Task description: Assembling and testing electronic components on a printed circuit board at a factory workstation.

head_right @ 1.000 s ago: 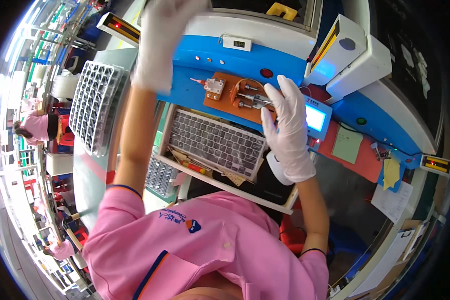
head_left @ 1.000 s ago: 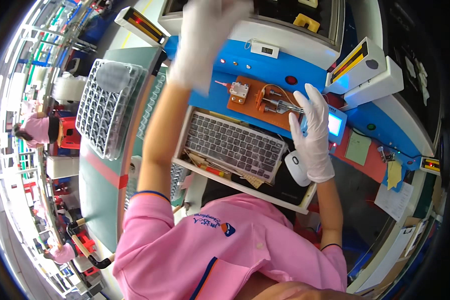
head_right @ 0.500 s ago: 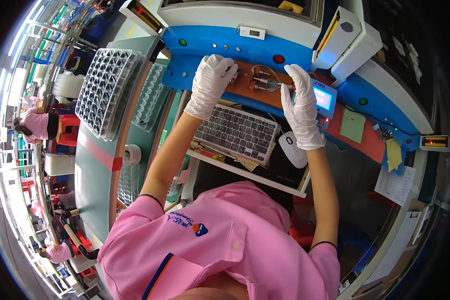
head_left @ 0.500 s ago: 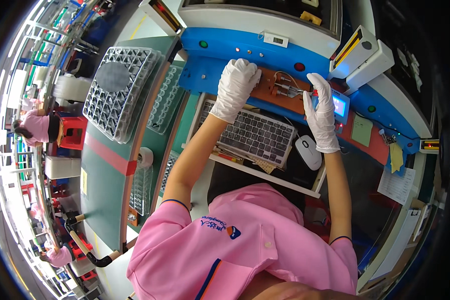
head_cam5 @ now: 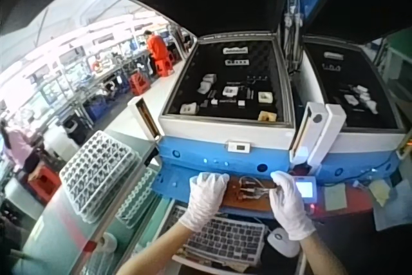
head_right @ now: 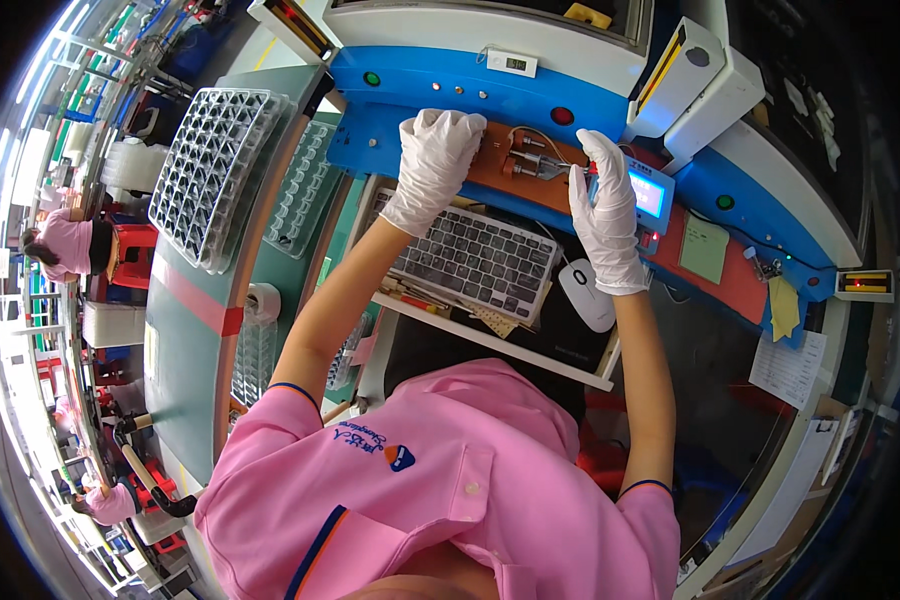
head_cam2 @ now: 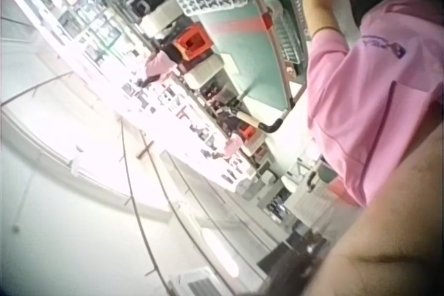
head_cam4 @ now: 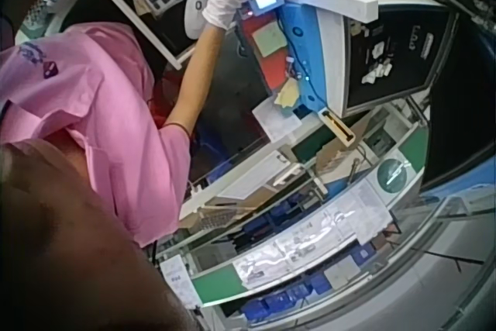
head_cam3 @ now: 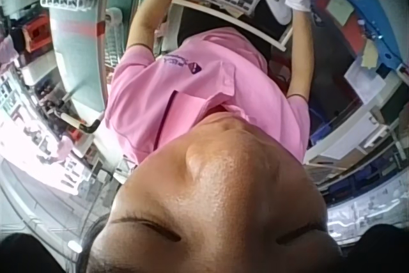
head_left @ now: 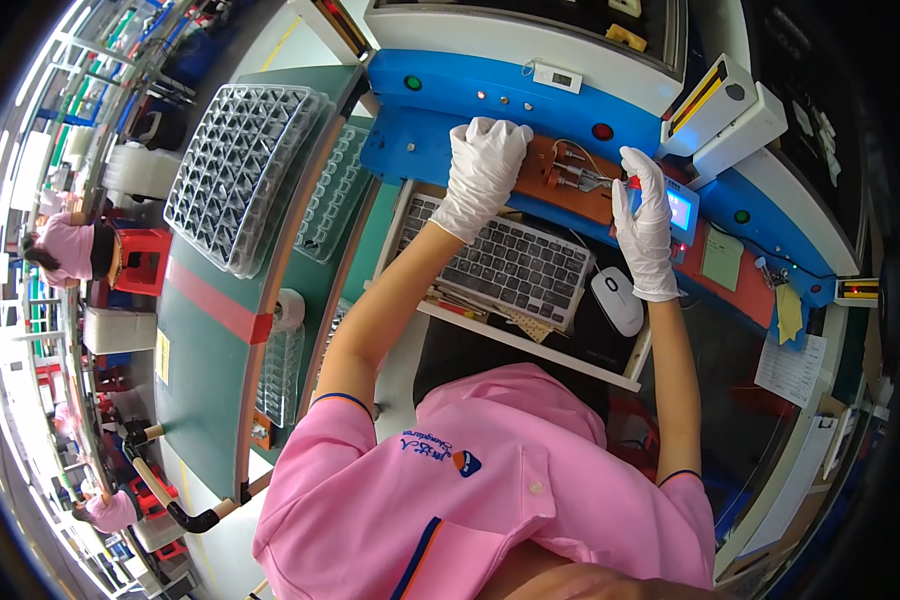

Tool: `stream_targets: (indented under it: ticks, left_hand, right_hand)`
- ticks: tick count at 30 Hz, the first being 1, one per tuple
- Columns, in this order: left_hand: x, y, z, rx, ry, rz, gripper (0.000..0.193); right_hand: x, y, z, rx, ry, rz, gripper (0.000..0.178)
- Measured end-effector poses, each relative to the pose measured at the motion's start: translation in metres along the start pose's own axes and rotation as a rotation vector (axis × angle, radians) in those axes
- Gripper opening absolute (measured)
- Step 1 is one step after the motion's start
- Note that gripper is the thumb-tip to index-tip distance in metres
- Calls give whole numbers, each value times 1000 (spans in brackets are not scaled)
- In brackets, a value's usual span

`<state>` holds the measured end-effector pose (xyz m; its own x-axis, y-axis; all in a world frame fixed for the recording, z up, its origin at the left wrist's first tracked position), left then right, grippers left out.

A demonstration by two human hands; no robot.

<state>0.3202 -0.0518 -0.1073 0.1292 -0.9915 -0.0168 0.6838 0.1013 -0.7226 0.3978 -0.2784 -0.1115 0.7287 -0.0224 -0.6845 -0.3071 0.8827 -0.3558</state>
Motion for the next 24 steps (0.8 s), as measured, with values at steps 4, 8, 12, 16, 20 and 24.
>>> stream_targets:
  ticks: [4,8,12,16,20,24]
  left_hand:
    - [11,3,-2,-58,-67,-9,27]
    - [15,0,-4,-102,-103,11,29]
    - [13,4,-11,-109,-74,19,35]
    - [16,-17,-13,-173,-75,-23,45]
    - [20,-39,-11,-233,-92,-64,55]
    - [9,-70,-6,-220,-93,29,57]
  right_hand:
    - [0,0,-2,3,2,-6,44]
    - [1,0,-2,1,30,15,44]
    - [-1,5,0,17,68,46,44]
    - [-5,14,12,0,17,73,51]
    - [-16,30,21,-224,11,172,60]
    - [-10,45,22,-387,40,71,66]
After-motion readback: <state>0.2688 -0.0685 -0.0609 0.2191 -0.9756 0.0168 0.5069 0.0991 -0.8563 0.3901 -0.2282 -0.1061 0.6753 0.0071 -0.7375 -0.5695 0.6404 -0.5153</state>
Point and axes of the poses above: each hand's wrist, its own z-axis towards the middle knuckle, its own y-axis out of the palm, x = y × z, the point moved 2 cm from there along z, towards the middle knuckle, and after that the axes turned 15 degrees about z, right-handed, at the moved point
